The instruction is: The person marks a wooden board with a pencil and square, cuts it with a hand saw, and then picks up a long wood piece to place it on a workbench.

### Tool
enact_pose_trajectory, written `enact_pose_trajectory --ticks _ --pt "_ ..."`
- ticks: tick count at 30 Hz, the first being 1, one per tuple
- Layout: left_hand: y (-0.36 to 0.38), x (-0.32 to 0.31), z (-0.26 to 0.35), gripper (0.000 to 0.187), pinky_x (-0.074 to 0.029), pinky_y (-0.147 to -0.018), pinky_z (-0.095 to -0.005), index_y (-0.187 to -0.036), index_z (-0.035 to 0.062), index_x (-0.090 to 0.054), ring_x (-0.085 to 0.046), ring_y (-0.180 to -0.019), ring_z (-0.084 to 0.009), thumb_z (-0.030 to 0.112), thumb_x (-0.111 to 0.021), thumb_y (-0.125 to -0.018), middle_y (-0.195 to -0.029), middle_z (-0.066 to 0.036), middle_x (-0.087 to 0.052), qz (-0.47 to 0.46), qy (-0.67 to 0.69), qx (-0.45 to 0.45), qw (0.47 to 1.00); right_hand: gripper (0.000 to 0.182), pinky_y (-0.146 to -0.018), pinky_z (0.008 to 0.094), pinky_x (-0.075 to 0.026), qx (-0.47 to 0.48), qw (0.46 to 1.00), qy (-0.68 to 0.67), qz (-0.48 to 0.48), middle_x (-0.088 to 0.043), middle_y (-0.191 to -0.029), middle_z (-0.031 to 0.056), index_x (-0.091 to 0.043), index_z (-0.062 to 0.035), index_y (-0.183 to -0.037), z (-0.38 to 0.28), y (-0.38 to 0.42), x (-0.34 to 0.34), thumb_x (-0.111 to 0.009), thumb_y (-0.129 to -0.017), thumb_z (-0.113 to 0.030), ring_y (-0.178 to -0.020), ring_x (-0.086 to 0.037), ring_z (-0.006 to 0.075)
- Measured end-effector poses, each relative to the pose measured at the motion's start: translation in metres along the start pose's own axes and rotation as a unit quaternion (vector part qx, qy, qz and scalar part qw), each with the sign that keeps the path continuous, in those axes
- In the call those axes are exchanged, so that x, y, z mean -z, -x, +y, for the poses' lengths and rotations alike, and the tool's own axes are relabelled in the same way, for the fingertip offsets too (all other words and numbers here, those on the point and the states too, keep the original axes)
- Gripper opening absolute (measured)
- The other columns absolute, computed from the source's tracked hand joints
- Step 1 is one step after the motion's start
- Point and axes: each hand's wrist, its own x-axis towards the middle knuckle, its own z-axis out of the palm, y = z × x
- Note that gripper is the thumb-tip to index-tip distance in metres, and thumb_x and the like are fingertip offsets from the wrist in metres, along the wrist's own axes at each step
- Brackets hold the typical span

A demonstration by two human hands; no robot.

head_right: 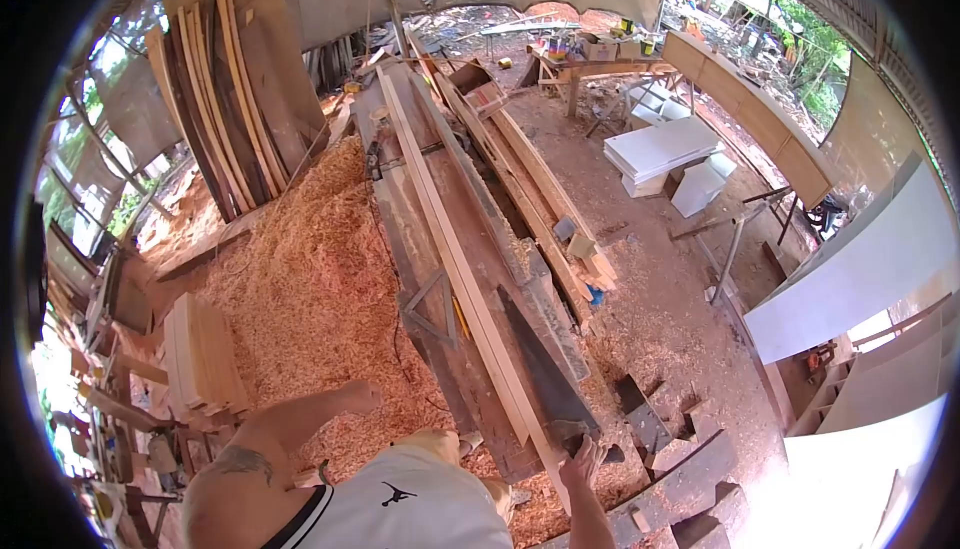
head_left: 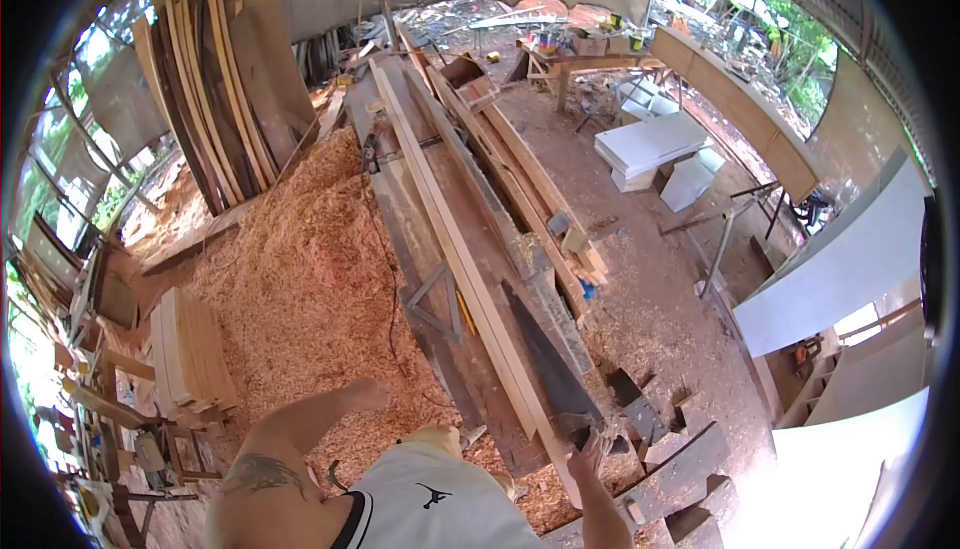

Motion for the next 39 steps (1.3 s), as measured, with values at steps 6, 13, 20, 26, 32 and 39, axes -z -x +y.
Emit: enact_pose_trajectory --ticks 6,13,20,26,32,39 --pt "-0.031 0.024 0.006 0.044 -0.054 -0.084 -0.0512 -0.120 0.0024 -0.068 -0.069 -0.092 -0.0302 0.041 -0.051 -0.107 -0.108 -0.014 -0.073 -0.150 -0.030 0.059 0.986 0.074 -0.112 0.0646 -0.034 0.067 0.995 0.014 0.067 -0.060 -0.129 0.0273 -0.048 0.0026 -0.140 -0.019 -0.043 -0.013 -0.079 -0.074 -0.009 -0.120 -0.053 0.0501" --pt "-0.035 0.033 0.009 0.034 -0.056 -0.078 -0.0489 -0.116 0.0104 -0.071 -0.072 -0.086 -0.0295 0.039 -0.054 -0.105 -0.105 -0.013 -0.074 -0.031 0.057 0.010 0.998 0.066 -0.106 0.0580 -0.044 -0.040 0.999 0.007 -0.026 -0.057 -0.135 0.0239 -0.053 -0.0041 -0.139 -0.091 -0.068 -0.027 -0.078 -0.081 -0.025 -0.127 -0.053 0.0447" --pt "-0.074 0.017 -0.024 0.042 -0.056 -0.086 -0.0505 -0.105 0.0048 -0.075 -0.072 -0.094 -0.0341 0.041 -0.055 -0.103 -0.102 -0.018 -0.076 -0.008 -0.046 -0.018 0.999 0.063 -0.110 0.0583 -0.045 -0.146 0.963 -0.226 -0.004 -0.060 -0.138 0.0283 -0.058 -0.0018 -0.137 -0.080 -0.002 -0.077 -0.076 -0.078 -0.016 -0.132 -0.055 0.0484" --pt "-0.106 0.018 -0.019 0.044 -0.057 -0.088 -0.0500 -0.113 0.0065 -0.074 -0.073 -0.093 -0.0353 0.046 -0.059 -0.102 -0.103 -0.017 -0.076 -0.024 0.035 -0.011 0.999 0.060 -0.101 0.0524 -0.052 0.020 0.956 -0.293 0.024 -0.069 -0.117 0.0246 -0.057 -0.0012 -0.141 -0.094 0.006 -0.005 -0.072 -0.086 -0.021 -0.111 -0.066 0.0438" --pt "-0.103 0.066 0.056 0.044 -0.055 -0.078 -0.0486 -0.099 0.0040 -0.073 -0.071 -0.081 -0.0299 0.042 -0.053 -0.107 -0.083 -0.015 -0.071 0.124 0.126 -0.117 0.977 0.055 -0.097 0.0542 -0.053 -0.014 0.991 0.107 -0.080 -0.068 -0.117 0.0287 -0.062 0.0008 -0.132 0.011 0.035 -0.013 -0.073 -0.086 -0.026 -0.112 -0.066 0.0468" --pt "-0.171 0.153 0.134 0.049 -0.054 -0.070 -0.0445 -0.107 0.0055 -0.064 -0.063 -0.071 -0.0210 0.054 -0.053 -0.107 -0.083 -0.005 -0.064 0.144 0.540 -0.074 0.826 0.069 -0.105 0.0579 -0.049 -0.203 0.968 -0.061 -0.133 -0.064 -0.128 0.0311 -0.056 0.0009 -0.140 -0.151 0.064 0.282 -0.078 -0.077 -0.015 -0.121 -0.062 0.0488"
